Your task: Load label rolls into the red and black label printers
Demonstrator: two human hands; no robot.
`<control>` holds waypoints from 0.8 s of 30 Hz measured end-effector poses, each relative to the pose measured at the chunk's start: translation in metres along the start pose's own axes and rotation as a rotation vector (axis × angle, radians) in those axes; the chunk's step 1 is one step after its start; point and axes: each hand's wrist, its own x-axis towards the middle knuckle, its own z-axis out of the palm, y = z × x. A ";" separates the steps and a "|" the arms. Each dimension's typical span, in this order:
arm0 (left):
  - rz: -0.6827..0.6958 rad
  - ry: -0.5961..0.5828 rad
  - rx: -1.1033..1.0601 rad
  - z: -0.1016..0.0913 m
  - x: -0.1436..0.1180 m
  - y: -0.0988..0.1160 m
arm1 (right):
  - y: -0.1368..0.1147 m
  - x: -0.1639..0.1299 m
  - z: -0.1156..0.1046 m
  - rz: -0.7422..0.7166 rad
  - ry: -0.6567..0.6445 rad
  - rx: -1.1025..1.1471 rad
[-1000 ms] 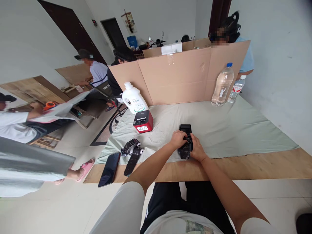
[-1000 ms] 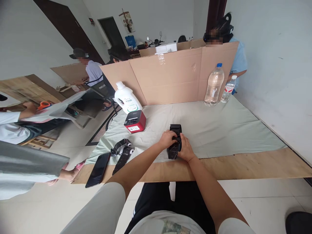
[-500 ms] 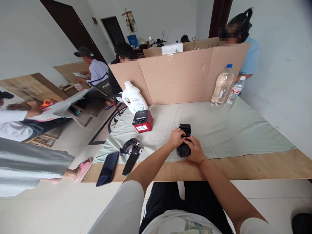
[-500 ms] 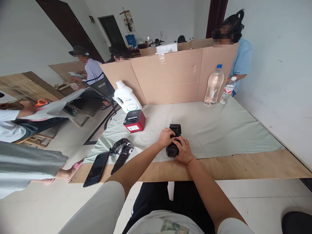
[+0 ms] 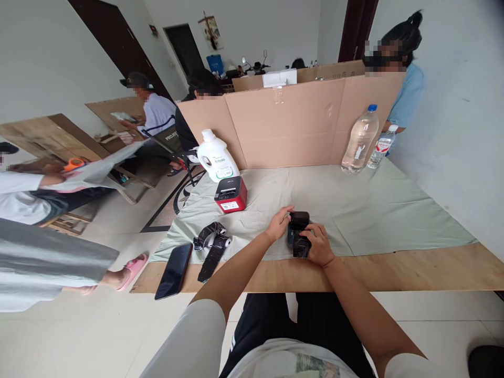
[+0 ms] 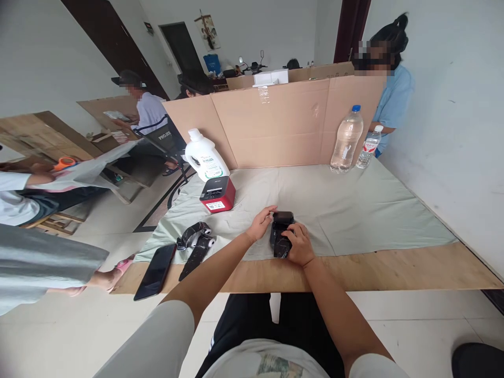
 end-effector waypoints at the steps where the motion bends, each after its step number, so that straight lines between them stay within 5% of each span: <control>1: 0.039 -0.023 0.027 0.000 -0.006 0.001 | 0.000 0.000 0.000 -0.009 0.001 0.004; 7: 0.178 -0.145 0.268 -0.001 -0.031 0.004 | 0.001 0.002 0.004 -0.004 0.059 -0.038; 13: 0.312 -0.277 0.442 -0.008 -0.044 0.007 | 0.003 0.001 0.010 0.033 -0.025 -0.096; 24: 0.256 -0.290 0.431 -0.005 -0.040 -0.001 | 0.004 0.001 0.006 0.038 -0.035 -0.057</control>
